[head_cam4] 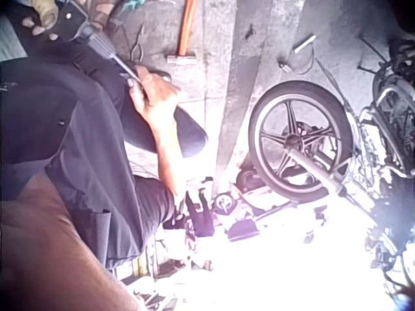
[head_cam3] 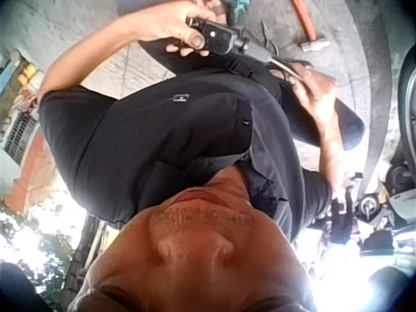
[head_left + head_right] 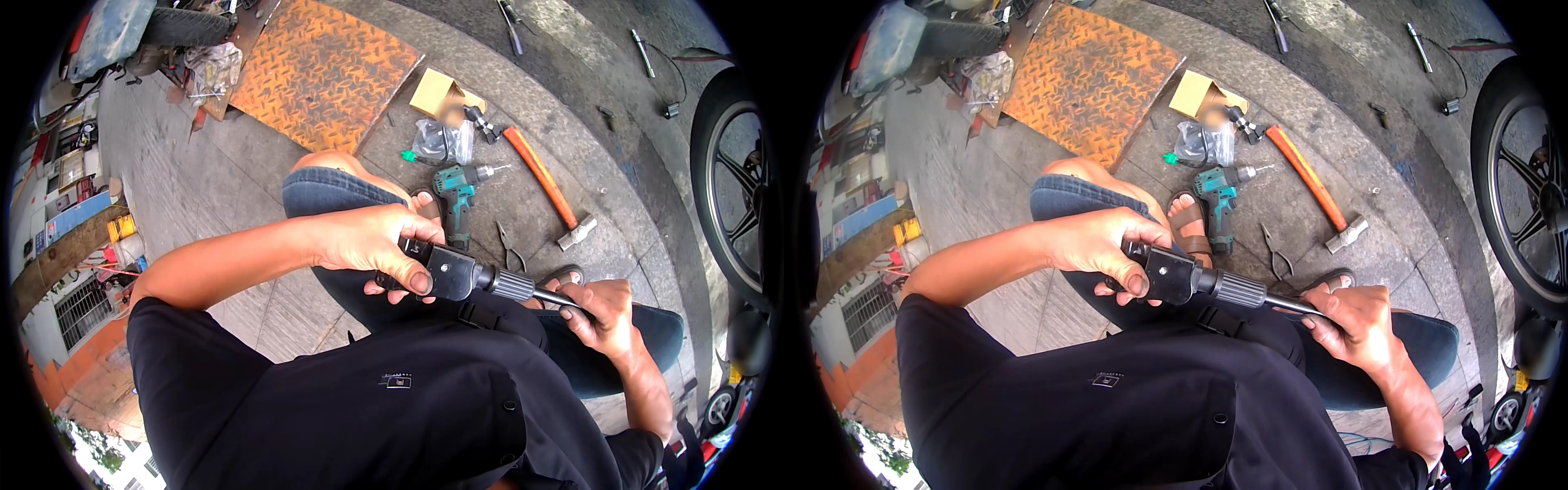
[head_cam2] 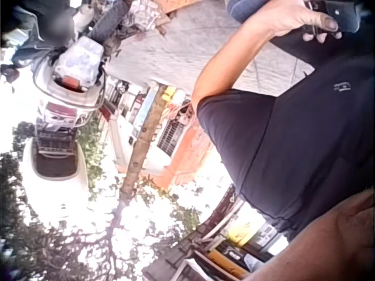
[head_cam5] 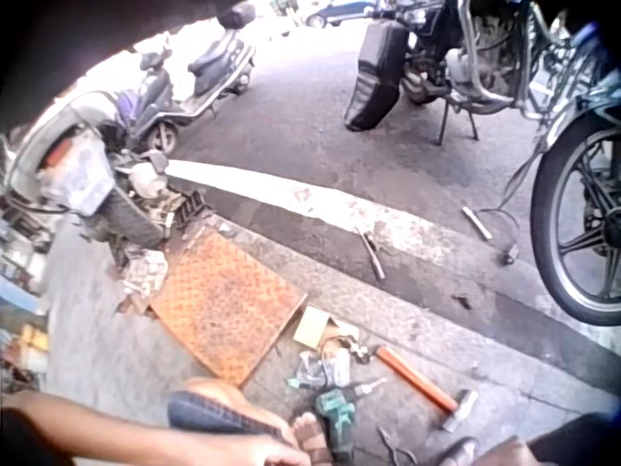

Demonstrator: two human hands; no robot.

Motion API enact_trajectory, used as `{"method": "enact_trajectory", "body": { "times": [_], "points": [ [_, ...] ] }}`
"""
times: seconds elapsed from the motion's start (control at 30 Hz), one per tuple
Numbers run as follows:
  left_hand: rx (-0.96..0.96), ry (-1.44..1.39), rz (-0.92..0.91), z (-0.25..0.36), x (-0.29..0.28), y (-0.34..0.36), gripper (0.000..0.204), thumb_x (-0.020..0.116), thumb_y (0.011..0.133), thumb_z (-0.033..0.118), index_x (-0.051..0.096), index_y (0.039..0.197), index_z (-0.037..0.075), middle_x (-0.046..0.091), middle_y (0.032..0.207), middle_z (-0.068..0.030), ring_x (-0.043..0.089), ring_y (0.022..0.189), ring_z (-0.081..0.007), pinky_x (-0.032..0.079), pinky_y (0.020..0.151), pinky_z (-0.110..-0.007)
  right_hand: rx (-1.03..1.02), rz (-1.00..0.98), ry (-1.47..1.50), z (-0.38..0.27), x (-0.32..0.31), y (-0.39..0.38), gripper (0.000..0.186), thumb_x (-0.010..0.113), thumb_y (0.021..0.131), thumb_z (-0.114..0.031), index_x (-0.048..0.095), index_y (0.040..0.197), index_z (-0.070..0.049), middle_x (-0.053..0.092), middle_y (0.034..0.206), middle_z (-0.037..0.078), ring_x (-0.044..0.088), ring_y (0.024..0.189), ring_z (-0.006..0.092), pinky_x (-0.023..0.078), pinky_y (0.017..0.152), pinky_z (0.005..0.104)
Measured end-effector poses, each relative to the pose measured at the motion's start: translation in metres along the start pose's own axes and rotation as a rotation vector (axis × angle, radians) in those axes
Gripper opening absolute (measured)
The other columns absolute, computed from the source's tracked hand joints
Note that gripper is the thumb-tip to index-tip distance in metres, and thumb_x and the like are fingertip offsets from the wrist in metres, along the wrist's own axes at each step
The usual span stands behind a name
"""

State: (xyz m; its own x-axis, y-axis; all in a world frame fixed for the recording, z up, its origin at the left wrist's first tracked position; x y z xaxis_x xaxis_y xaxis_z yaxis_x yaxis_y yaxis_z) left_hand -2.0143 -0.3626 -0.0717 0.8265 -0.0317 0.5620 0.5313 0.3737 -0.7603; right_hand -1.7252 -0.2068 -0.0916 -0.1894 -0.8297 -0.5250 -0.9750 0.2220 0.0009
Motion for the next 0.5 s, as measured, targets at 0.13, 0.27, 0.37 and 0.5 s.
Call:
{"method": "enact_trajectory", "body": {
  "times": [0.13,0.27,0.37,0.5],
  "points": [
    [0.036,0.044,-0.008,0.002,0.0,0.001,0.045,0.083,0.077,0.019,0.056,0.108,0.0,0.067,0.087,-0.0098,0.064,0.064,-0.0126,0.046,0.046,-0.022,0.005,0.01,0.005,0.003,0.003,-0.002,0.021,0.075,0.078,-0.015,0.067,0.096,-0.005,0.064,0.069,0.007,0.062,0.054,0.0258,0.047,0.05,0.0344],
    [0.088,0.014,-0.001,0.007,0.001,0.001,0.044,0.081,0.079,0.02,0.055,0.108,-0.001,0.066,0.086,-0.0107,0.064,0.062,-0.0125,0.045,0.045,-0.021,0.011,0.054,0.068,0.008,0.007,-0.003,0.018,0.073,0.081,-0.016,0.067,0.094,-0.005,0.067,0.071,0.007,0.063,0.055,0.0249,0.048,0.052,0.0331],
    [0.125,-0.019,0.024,0.014,0.004,-0.001,0.037,0.078,0.081,0.021,0.057,0.104,0.0,0.067,0.085,-0.01,0.063,0.06,-0.0115,0.043,0.043,-0.02,0.031,0.08,0.085,0.009,0.004,-0.002,0.014,0.07,0.084,-0.014,0.067,0.095,-0.005,0.069,0.072,0.008,0.065,0.056,0.0246,0.049,0.053,0.0327],
    [0.129,-0.051,0.114,0.021,0.004,0.003,0.029,0.075,0.083,0.021,0.059,0.099,0.002,0.068,0.082,-0.0101,0.062,0.054,-0.0108,0.039,0.039,-0.019,0.077,0.062,0.102,0.015,0.001,-0.003,0.015,0.069,0.086,-0.015,0.068,0.096,-0.004,0.068,0.071,0.009,0.066,0.057,0.0275,0.051,0.054,0.034]
  ]
}}
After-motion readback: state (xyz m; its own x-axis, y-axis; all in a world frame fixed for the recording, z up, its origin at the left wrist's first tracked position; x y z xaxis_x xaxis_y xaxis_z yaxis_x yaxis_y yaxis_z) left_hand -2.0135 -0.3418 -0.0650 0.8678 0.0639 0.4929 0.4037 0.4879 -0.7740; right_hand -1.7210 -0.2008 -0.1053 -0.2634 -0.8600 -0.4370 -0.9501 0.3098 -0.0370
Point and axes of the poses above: each hand's wrist, its own y-axis towards the middle knuckle, its own x-axis out of the palm, z = x × y, the point moved 3 cm from there along y, towards the middle knuckle
